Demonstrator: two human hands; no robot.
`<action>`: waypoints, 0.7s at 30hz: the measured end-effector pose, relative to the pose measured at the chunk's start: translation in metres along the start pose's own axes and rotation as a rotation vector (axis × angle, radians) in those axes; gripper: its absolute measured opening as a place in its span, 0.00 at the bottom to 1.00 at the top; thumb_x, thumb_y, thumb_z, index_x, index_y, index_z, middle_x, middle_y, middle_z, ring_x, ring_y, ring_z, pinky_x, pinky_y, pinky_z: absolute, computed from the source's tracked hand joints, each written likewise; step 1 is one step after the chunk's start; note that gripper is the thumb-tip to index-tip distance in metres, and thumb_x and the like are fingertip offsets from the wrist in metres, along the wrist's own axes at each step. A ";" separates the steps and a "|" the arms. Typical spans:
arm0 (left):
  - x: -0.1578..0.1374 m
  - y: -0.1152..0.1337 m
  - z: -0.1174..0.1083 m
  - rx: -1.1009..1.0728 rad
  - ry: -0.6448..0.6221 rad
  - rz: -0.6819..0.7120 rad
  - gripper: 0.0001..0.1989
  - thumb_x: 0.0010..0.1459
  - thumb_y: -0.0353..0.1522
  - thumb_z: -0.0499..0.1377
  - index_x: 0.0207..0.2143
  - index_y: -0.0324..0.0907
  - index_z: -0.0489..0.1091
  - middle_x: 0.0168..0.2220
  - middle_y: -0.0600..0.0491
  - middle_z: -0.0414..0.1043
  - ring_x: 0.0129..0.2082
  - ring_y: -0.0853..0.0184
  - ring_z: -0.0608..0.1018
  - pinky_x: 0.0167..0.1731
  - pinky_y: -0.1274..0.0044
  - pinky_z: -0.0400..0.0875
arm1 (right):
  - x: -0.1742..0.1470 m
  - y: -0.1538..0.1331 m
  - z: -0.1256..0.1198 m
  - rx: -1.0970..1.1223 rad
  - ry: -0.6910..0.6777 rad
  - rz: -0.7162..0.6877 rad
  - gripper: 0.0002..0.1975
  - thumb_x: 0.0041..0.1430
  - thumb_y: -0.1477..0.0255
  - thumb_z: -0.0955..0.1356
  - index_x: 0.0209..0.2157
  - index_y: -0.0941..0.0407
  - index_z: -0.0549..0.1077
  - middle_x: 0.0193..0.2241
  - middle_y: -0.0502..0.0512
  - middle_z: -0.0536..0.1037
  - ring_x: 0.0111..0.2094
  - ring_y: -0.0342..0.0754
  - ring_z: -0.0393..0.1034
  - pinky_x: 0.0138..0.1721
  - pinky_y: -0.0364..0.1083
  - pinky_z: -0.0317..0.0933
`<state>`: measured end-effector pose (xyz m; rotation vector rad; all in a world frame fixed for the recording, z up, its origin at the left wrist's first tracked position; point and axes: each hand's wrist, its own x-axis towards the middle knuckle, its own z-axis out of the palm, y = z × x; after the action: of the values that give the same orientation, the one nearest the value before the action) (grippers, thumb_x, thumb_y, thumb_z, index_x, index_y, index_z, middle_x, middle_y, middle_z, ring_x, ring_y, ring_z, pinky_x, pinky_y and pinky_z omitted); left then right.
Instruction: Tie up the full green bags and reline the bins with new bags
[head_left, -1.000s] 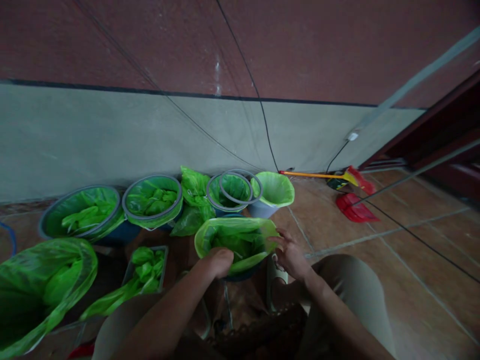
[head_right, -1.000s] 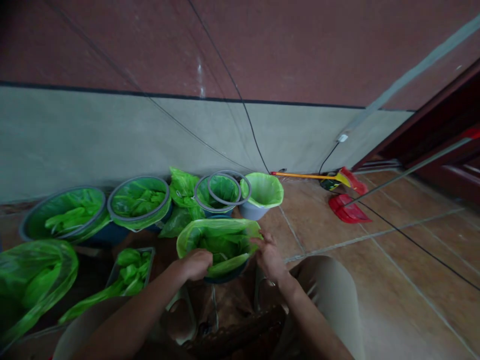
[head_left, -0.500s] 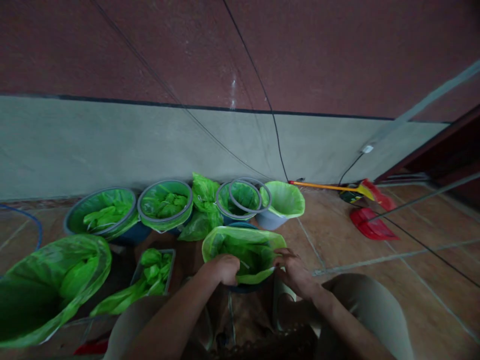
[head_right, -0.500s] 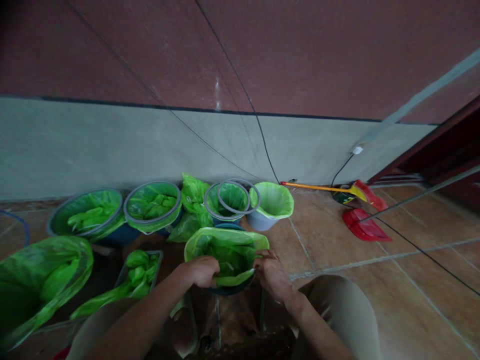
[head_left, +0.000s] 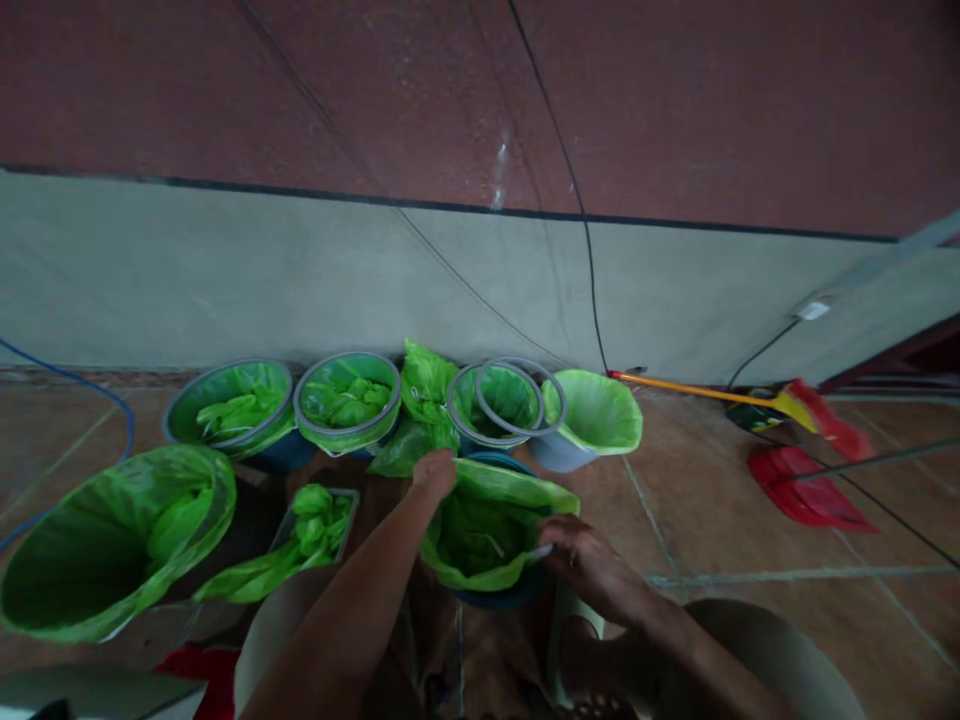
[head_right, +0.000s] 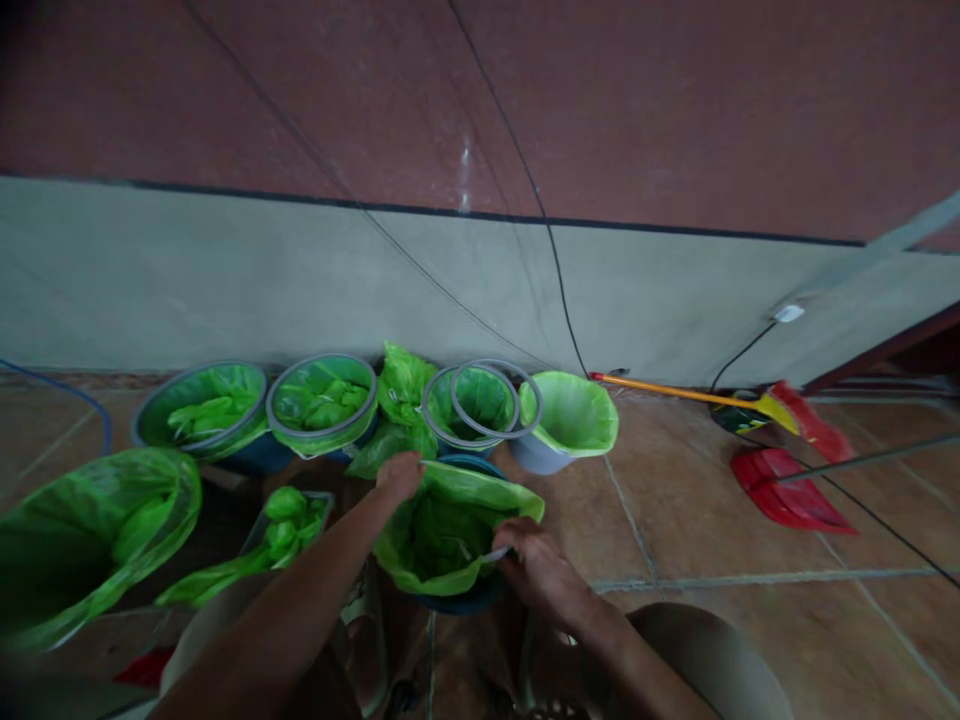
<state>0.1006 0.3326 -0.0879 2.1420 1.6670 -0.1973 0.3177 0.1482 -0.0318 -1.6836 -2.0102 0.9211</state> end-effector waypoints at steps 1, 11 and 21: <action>0.000 0.001 0.001 0.004 -0.001 -0.008 0.15 0.62 0.29 0.52 0.45 0.38 0.76 0.46 0.41 0.78 0.50 0.56 0.79 0.48 0.71 0.72 | 0.002 -0.001 0.000 0.009 -0.003 0.009 0.08 0.58 0.77 0.64 0.33 0.54 0.74 0.39 0.55 0.79 0.43 0.49 0.72 0.46 0.47 0.64; -0.013 0.018 -0.039 -0.274 0.086 0.016 0.13 0.55 0.27 0.55 0.36 0.41 0.81 0.40 0.47 0.81 0.44 0.60 0.80 0.47 0.73 0.72 | 0.010 -0.006 -0.004 0.175 0.208 0.120 0.08 0.60 0.70 0.64 0.35 0.52 0.76 0.34 0.53 0.79 0.37 0.49 0.73 0.41 0.47 0.63; -0.053 0.045 -0.093 -1.334 0.097 0.394 0.10 0.49 0.36 0.64 0.31 0.38 0.77 0.39 0.49 0.80 0.40 0.64 0.79 0.46 0.73 0.71 | 0.050 -0.074 -0.078 1.132 0.493 0.123 0.19 0.49 0.55 0.75 0.35 0.54 0.72 0.24 0.47 0.75 0.27 0.42 0.70 0.34 0.44 0.67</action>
<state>0.1163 0.3141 0.0255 1.3206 0.8572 0.8872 0.3022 0.2103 0.0684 -1.1679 -0.7627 1.1904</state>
